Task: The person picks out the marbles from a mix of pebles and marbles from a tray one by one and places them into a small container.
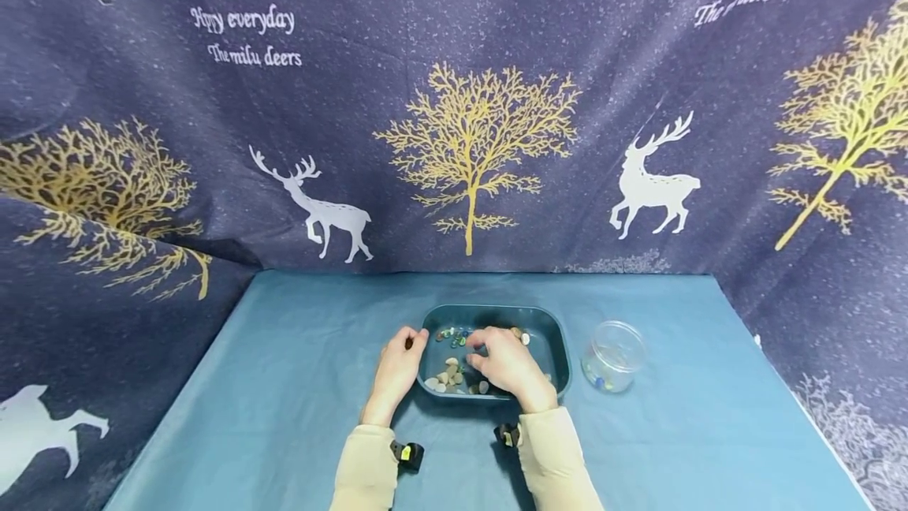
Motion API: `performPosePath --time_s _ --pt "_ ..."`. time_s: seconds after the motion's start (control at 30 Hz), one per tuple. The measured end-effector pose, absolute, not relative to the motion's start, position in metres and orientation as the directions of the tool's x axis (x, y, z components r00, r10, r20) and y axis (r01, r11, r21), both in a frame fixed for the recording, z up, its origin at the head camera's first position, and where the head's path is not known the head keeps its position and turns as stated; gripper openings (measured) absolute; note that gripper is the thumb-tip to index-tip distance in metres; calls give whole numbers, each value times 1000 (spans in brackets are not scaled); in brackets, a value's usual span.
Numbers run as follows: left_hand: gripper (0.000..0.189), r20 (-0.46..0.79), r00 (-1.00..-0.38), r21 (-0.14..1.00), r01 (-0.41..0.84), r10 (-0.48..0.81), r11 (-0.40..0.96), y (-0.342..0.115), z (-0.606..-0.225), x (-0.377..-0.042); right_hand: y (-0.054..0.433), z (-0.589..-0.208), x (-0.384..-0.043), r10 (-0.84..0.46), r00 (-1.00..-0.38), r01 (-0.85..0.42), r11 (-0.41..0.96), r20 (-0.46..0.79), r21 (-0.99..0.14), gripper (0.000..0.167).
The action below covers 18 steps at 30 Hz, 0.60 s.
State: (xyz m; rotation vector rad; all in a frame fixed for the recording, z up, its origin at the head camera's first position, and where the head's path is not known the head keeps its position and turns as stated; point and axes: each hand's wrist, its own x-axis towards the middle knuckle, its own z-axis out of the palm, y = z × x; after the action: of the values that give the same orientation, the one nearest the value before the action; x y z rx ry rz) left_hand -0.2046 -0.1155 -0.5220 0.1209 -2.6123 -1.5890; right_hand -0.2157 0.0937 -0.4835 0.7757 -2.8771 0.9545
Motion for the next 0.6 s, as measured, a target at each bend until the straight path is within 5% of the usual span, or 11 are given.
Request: performPosePath --time_s 0.3,0.6 --pt "33 32 -993 889 -25 -118 457 -113 -520 -204 73 -490 -225 -434 -901 -364 778 -20 -512 2" --pt "32 33 -992 891 -28 -126 454 -115 -523 -205 55 -491 -225 -365 -927 -291 845 -86 -450 10"
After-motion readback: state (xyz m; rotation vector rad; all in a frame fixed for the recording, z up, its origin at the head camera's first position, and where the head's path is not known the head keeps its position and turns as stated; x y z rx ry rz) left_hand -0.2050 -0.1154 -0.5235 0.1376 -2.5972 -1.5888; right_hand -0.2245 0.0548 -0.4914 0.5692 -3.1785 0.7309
